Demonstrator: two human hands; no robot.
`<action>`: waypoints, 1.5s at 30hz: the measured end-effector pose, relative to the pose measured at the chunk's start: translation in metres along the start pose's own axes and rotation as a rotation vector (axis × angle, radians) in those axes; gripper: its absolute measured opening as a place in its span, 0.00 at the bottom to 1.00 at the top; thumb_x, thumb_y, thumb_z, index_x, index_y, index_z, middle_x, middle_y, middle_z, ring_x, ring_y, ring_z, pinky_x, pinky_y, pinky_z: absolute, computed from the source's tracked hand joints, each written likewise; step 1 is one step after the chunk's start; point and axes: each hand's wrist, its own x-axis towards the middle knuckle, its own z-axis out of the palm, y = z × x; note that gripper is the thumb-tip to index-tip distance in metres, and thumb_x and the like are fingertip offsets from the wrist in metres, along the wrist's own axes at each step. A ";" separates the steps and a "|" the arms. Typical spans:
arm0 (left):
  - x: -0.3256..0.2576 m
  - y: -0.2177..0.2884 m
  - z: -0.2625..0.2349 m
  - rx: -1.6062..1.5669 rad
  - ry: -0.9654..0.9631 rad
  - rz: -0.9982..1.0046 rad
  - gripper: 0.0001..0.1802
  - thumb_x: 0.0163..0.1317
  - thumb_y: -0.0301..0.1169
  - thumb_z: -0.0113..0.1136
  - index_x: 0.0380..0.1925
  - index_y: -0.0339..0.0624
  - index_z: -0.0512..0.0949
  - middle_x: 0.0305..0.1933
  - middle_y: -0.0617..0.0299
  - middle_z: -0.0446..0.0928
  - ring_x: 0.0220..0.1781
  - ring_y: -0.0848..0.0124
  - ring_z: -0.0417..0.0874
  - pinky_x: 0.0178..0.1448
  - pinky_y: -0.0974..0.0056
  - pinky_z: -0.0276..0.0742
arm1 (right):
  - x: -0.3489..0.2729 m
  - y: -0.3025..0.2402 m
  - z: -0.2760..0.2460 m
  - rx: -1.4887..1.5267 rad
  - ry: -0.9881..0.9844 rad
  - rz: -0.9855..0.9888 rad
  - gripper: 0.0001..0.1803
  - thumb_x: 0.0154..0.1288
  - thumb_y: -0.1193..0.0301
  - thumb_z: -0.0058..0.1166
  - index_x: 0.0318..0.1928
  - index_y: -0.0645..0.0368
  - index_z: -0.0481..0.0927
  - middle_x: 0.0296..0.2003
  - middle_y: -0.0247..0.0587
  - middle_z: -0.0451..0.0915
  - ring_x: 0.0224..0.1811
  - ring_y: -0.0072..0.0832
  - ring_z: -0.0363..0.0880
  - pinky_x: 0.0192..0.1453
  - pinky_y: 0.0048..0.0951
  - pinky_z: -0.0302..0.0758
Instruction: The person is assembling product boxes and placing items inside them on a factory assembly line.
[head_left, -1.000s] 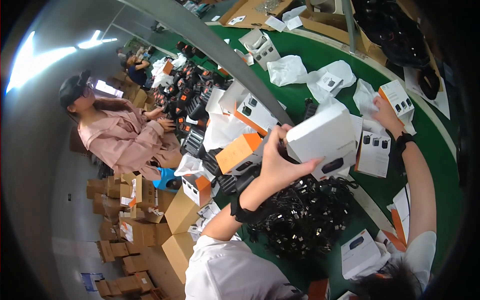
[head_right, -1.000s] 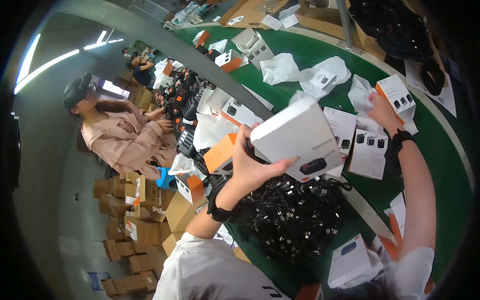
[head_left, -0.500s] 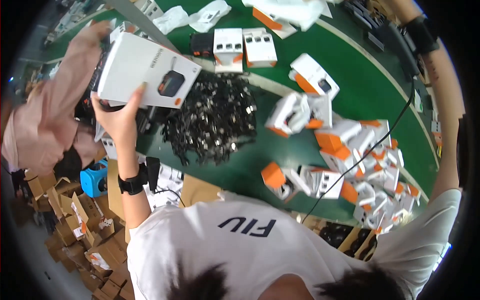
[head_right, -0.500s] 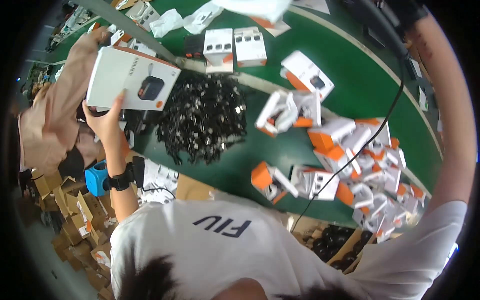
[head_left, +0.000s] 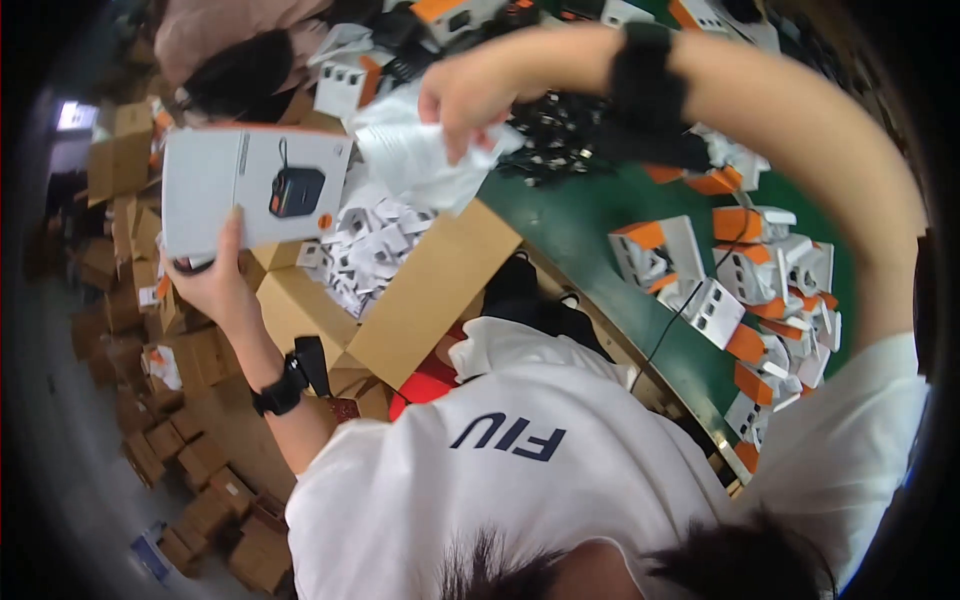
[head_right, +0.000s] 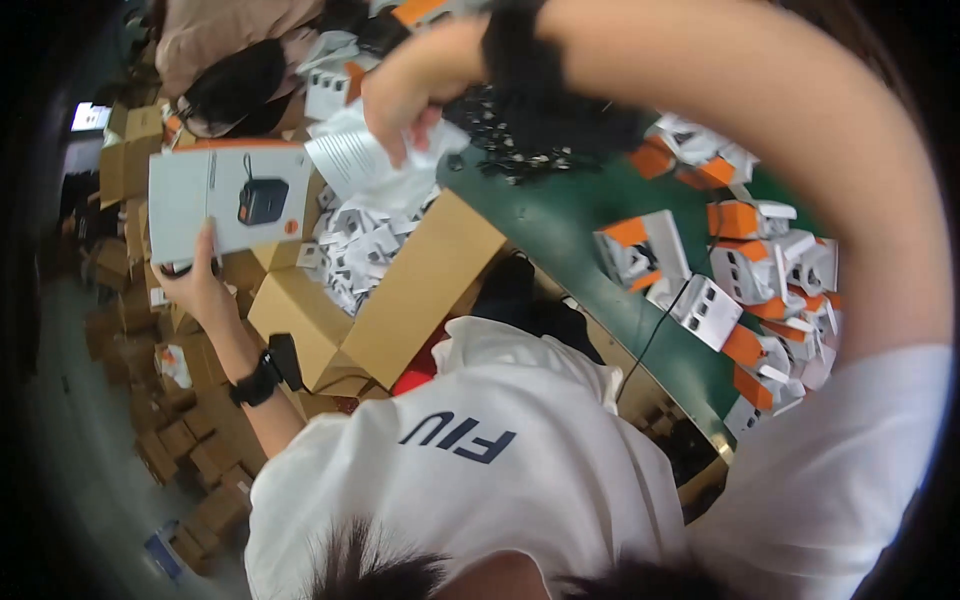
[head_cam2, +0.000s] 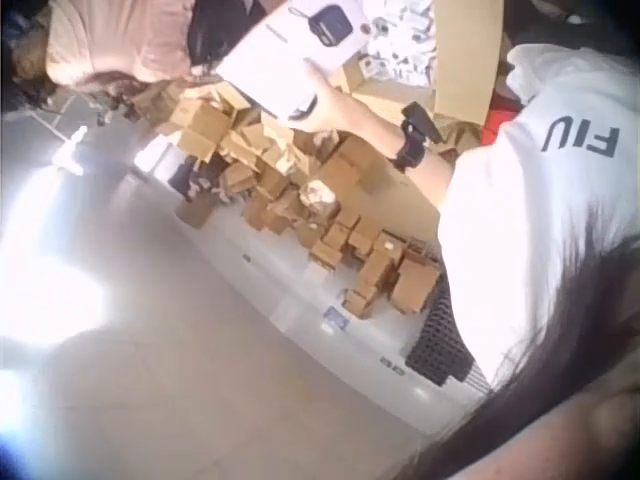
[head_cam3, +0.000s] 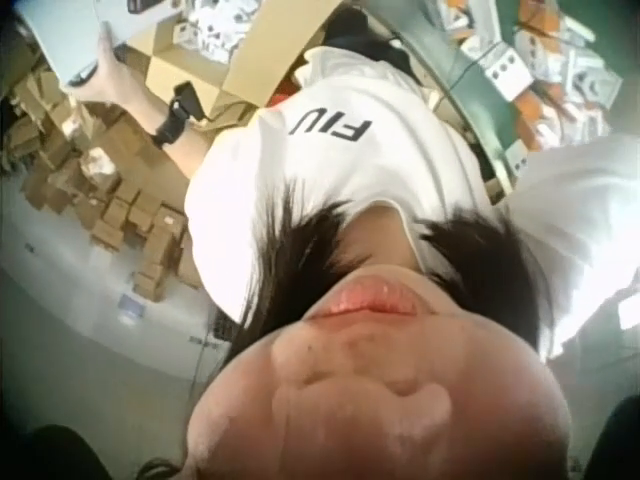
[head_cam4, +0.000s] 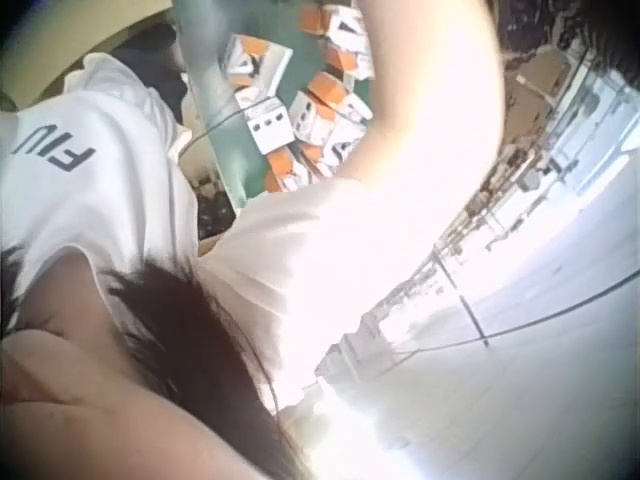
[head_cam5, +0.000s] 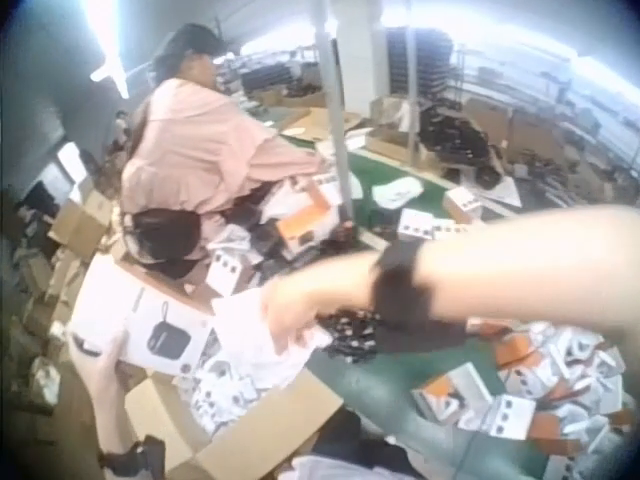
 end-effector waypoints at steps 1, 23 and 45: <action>0.004 -0.019 -0.022 -0.018 0.019 -0.010 0.24 0.43 0.20 0.66 0.42 0.33 0.66 0.39 0.60 0.71 0.38 0.74 0.73 0.42 0.70 0.70 | 0.046 -0.003 0.016 0.036 -0.018 0.001 0.22 0.40 0.73 0.63 0.39 0.63 0.72 0.21 0.35 0.74 0.18 0.22 0.74 0.19 0.22 0.63; 0.003 -0.216 -0.100 0.102 -0.016 -0.183 0.21 0.38 0.24 0.71 0.27 0.40 0.65 0.28 0.68 0.67 0.30 0.80 0.67 0.34 0.75 0.65 | 0.197 0.022 0.069 0.105 -0.216 0.348 0.15 0.41 0.72 0.60 0.35 0.58 0.75 0.17 0.30 0.69 0.13 0.18 0.61 0.14 0.21 0.56; -0.130 -0.229 0.136 -0.401 -0.791 -0.611 0.21 0.40 0.28 0.68 0.29 0.41 0.63 0.43 0.55 0.69 0.49 0.67 0.69 0.48 0.66 0.66 | 0.025 0.120 0.066 -0.192 0.048 0.212 0.28 0.30 0.74 0.63 0.40 0.64 0.72 0.36 0.49 0.73 0.40 0.43 0.74 0.43 0.34 0.71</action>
